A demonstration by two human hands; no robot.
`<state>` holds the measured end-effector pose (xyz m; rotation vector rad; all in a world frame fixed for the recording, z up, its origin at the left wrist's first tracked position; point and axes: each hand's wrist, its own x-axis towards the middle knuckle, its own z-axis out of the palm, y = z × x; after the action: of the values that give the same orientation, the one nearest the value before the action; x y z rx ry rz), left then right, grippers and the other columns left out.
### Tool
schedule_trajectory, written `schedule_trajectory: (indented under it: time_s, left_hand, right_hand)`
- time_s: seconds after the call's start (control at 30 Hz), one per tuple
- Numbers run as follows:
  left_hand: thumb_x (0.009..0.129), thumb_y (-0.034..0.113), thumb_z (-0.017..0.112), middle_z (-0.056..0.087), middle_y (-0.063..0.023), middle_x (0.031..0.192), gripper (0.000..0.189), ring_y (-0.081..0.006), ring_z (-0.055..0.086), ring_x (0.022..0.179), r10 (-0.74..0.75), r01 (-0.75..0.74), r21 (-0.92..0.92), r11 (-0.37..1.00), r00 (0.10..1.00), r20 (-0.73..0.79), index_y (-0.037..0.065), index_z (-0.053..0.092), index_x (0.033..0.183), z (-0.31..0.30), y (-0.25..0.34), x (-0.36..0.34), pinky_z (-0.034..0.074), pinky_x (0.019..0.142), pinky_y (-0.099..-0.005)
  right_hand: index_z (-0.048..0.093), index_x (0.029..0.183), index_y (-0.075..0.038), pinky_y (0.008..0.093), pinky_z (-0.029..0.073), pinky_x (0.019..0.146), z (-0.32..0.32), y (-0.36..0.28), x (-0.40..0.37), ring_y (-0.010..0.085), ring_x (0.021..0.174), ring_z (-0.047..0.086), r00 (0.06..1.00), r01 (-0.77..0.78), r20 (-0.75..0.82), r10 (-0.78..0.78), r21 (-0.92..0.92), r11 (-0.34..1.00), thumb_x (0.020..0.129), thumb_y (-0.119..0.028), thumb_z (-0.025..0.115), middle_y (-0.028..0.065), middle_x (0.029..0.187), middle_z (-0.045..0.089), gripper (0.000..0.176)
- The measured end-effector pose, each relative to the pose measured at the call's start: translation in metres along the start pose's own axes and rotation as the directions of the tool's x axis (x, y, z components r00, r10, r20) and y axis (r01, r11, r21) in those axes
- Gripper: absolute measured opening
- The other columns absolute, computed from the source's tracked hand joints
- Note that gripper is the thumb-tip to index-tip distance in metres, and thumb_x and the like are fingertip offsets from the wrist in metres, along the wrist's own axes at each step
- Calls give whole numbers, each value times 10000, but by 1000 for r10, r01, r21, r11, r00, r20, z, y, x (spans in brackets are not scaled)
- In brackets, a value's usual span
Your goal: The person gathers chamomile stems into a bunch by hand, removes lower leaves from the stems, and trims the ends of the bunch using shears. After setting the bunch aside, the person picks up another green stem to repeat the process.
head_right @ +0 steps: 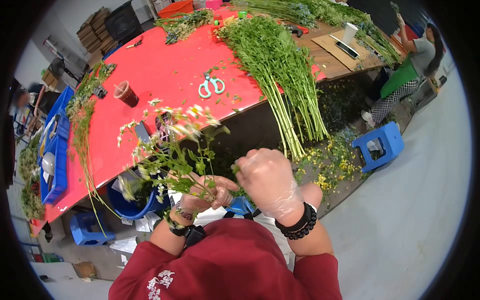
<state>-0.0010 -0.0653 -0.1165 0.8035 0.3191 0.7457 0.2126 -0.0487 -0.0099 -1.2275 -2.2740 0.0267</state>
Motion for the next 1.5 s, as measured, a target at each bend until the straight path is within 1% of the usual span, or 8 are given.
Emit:
schedule_trajectory:
  time_s: [0.23,0.6,0.7,0.8,1.0,1.13,1.27,1.5]
  left_hand:
    - [882,449,754,620,-51,704,518,-143,519,605,-23,24,17,1000,994,-107,5,672,1137,1,-1,-1,395,619,-305]
    - [913,371,742,601,-55,806,415,-139,546,715,98,-99,19,995,995,27,24,626,1110,-13,-12,-6,407,614,-285]
    - [968,332,699,632,-41,877,449,-139,583,780,18,-21,-178,984,1000,-18,11,584,1261,-21,-23,-6,463,664,-280]
    - [1033,222,573,647,-13,951,412,-161,575,805,253,-238,351,906,968,3,10,505,1380,-16,-24,-7,488,730,-299]
    - [1029,163,583,660,-41,847,212,-124,577,706,199,-96,293,951,917,-345,2,686,1121,-1,-17,4,470,657,-276]
    - [1039,144,606,657,-48,855,163,-132,585,722,241,-147,247,958,881,-407,0,678,1061,4,-23,10,475,663,-279]
    - [1049,166,632,653,-45,869,158,-114,586,751,304,-209,275,938,878,-369,10,648,1068,7,-30,10,492,695,-277]
    - [1042,143,640,648,-46,863,165,-115,583,756,295,-219,223,950,863,-411,-10,624,1099,8,-39,14,502,706,-282]
  right_hand:
    - [729,1097,-131,380,471,629,-10,-15,-3,232,713,633,975,205,35,-218,229,952,749,-245,816,16,774,615,376]
    - [746,1066,-136,373,457,609,21,-11,-5,214,747,644,950,313,-73,-305,260,914,735,-241,805,1,819,638,352]
    - [745,1062,-101,380,499,658,18,-11,-7,236,766,664,971,236,-62,-229,345,908,744,-104,780,38,857,664,320]
    - [725,1035,-11,344,545,732,30,-15,-10,213,795,694,861,51,-326,391,820,570,850,76,677,108,867,655,209]
    - [604,1386,-37,338,542,729,25,14,-15,251,812,634,918,-240,-197,344,415,878,894,2,712,157,1072,676,505]
    - [632,1322,-33,329,544,716,30,14,-26,238,835,664,911,-153,-315,265,339,928,861,26,745,160,1074,698,478]
    - [656,1245,-40,328,535,660,7,-2,-24,235,717,676,952,-15,-269,145,433,901,813,-3,813,96,852,715,461]
    - [654,1246,4,336,558,758,13,-15,-18,263,841,714,934,-128,-121,336,766,631,808,73,716,145,958,727,448]
